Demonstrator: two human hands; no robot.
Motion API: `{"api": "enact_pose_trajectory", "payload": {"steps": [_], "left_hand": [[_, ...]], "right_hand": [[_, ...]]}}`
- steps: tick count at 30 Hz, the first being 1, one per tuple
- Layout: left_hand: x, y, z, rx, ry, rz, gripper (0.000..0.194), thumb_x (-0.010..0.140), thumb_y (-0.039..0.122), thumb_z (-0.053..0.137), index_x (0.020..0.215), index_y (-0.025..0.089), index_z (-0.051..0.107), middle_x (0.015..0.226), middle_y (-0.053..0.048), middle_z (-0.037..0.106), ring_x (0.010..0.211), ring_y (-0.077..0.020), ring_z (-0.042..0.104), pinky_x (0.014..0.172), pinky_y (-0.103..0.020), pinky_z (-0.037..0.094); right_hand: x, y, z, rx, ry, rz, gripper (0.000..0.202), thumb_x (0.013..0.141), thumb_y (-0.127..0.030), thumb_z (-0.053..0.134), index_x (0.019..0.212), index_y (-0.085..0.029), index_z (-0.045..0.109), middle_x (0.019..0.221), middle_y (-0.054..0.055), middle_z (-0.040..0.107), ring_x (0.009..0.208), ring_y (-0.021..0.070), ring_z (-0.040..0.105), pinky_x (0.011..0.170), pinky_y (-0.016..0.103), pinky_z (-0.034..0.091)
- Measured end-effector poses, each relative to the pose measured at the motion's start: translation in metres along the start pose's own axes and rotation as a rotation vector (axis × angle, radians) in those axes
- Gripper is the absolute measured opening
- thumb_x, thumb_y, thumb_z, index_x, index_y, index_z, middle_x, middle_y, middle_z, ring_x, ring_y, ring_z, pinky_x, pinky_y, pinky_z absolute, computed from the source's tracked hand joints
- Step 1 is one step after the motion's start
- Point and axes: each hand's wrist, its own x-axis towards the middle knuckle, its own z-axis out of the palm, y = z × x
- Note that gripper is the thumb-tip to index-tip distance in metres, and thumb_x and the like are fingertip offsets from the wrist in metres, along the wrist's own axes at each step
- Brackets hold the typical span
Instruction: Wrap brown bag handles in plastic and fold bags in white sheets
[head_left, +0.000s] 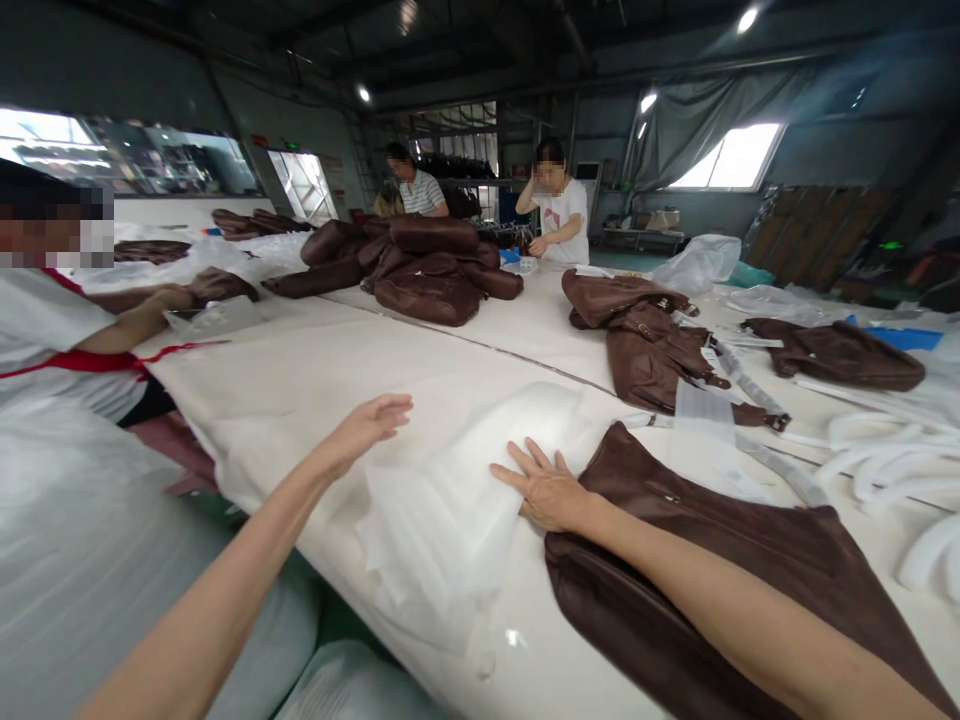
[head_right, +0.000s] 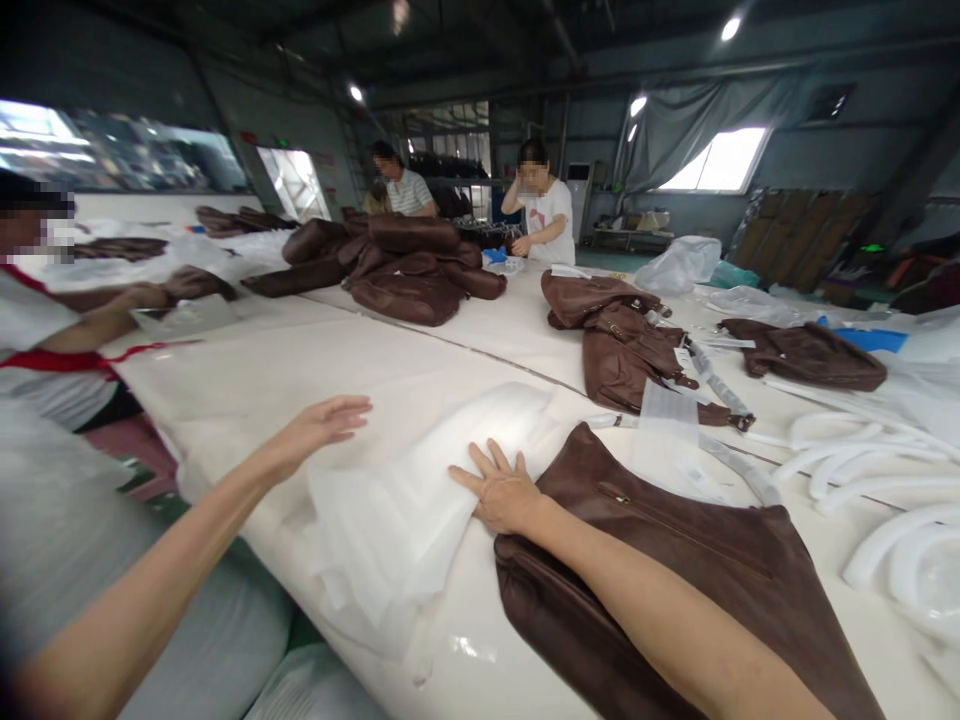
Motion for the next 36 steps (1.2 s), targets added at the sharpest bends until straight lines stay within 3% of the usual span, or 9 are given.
{"api": "enact_pose_trajectory", "payload": {"steps": [3, 8, 12, 15, 19, 22, 26, 32, 36], "left_hand": [[0.004, 0.022, 0.007, -0.013, 0.007, 0.049, 0.060, 0.098, 0.058, 0.033, 0.135, 0.016, 0.053, 0.144, -0.007, 0.053, 0.133, -0.0276, 0.047, 0.115, -0.043, 0.034], [-0.035, 0.041, 0.096, 0.295, -0.392, 0.267, 0.076, 0.090, 0.070, 0.039, 0.153, 0.028, 0.030, 0.161, -0.011, 0.022, 0.148, -0.0360, 0.018, 0.116, -0.064, 0.015], [-0.062, 0.025, 0.140, 0.394, -0.342, 0.312, 0.082, 0.086, 0.070, 0.049, 0.154, 0.035, 0.021, 0.163, -0.012, 0.012, 0.149, -0.0408, 0.008, 0.112, -0.073, 0.009], [-0.062, 0.017, 0.142, 0.390, -0.294, 0.333, 0.081, 0.086, 0.070, 0.048, 0.154, 0.035, 0.020, 0.163, -0.011, 0.015, 0.149, -0.0409, 0.010, 0.112, -0.072, 0.011], [-0.061, 0.019, 0.138, 0.369, -0.271, 0.354, 0.078, 0.089, 0.068, 0.047, 0.154, 0.034, 0.020, 0.163, -0.012, 0.015, 0.149, -0.0400, 0.011, 0.113, -0.071, 0.010], [-0.072, 0.020, 0.135, 0.344, -0.295, 0.336, 0.080, 0.088, 0.068, 0.048, 0.155, 0.033, 0.020, 0.163, -0.012, 0.014, 0.149, -0.0400, 0.010, 0.113, -0.070, 0.010], [-0.085, 0.013, 0.131, 0.361, -0.251, 0.275, 0.083, 0.086, 0.067, 0.053, 0.154, 0.039, 0.017, 0.164, -0.009, 0.010, 0.148, -0.0440, 0.006, 0.109, -0.077, 0.007], [-0.067, 0.002, 0.135, 0.397, -0.232, 0.220, 0.072, 0.091, 0.058, 0.051, 0.154, 0.039, 0.020, 0.164, -0.006, 0.015, 0.148, -0.0425, 0.010, 0.109, -0.075, 0.016], [-0.066, -0.001, 0.143, 0.424, -0.159, 0.235, 0.077, 0.090, 0.061, 0.051, 0.154, 0.039, 0.015, 0.164, -0.007, 0.013, 0.148, -0.0426, 0.010, 0.110, -0.075, 0.015]], "right_hand": [[-0.001, 0.000, -0.002, 0.013, -0.016, -0.001, 0.074, 0.088, -0.025, 0.055, 0.154, -0.036, 0.024, 0.165, 0.008, 0.004, 0.149, 0.0396, -0.003, 0.108, 0.076, 0.009], [0.001, 0.022, -0.044, 0.197, -0.115, -0.051, 0.074, 0.073, -0.021, 0.072, 0.143, -0.032, 0.049, 0.160, 0.008, 0.026, 0.148, 0.0344, 0.018, 0.116, 0.058, 0.022], [0.028, 0.038, -0.078, 0.220, 0.276, 0.002, 0.053, 0.094, -0.037, 0.050, 0.146, -0.025, 0.046, 0.162, 0.007, 0.023, 0.151, 0.0289, 0.011, 0.120, 0.054, 0.016], [0.056, 0.041, -0.070, 0.079, 0.475, 0.122, 0.054, 0.101, -0.043, 0.033, 0.152, -0.027, 0.034, 0.165, 0.005, 0.010, 0.151, 0.0305, -0.003, 0.117, 0.063, 0.005], [0.074, 0.048, -0.031, 0.039, 0.207, 0.235, 0.057, 0.100, -0.055, 0.030, 0.151, -0.032, 0.035, 0.163, 0.007, 0.019, 0.149, 0.0379, 0.010, 0.112, 0.070, 0.009], [0.075, 0.057, -0.015, 0.051, 0.160, 0.238, 0.061, 0.098, -0.062, 0.026, 0.152, -0.034, 0.033, 0.163, 0.007, 0.020, 0.149, 0.0388, 0.012, 0.111, 0.072, 0.010], [0.081, 0.065, -0.018, 0.043, 0.143, 0.249, 0.062, 0.097, -0.063, 0.025, 0.152, -0.035, 0.031, 0.163, 0.006, 0.018, 0.149, 0.0378, 0.009, 0.112, 0.071, 0.008], [0.098, 0.071, -0.043, 0.045, 0.100, 0.293, 0.065, 0.097, -0.064, 0.027, 0.153, -0.032, 0.031, 0.163, 0.009, 0.017, 0.148, 0.0410, 0.011, 0.109, 0.075, 0.008], [0.094, 0.067, -0.037, -0.024, 0.191, 0.139, 0.064, 0.098, -0.062, 0.027, 0.155, -0.032, 0.025, 0.165, 0.005, 0.007, 0.150, 0.0346, -0.001, 0.114, 0.068, 0.000]]}}
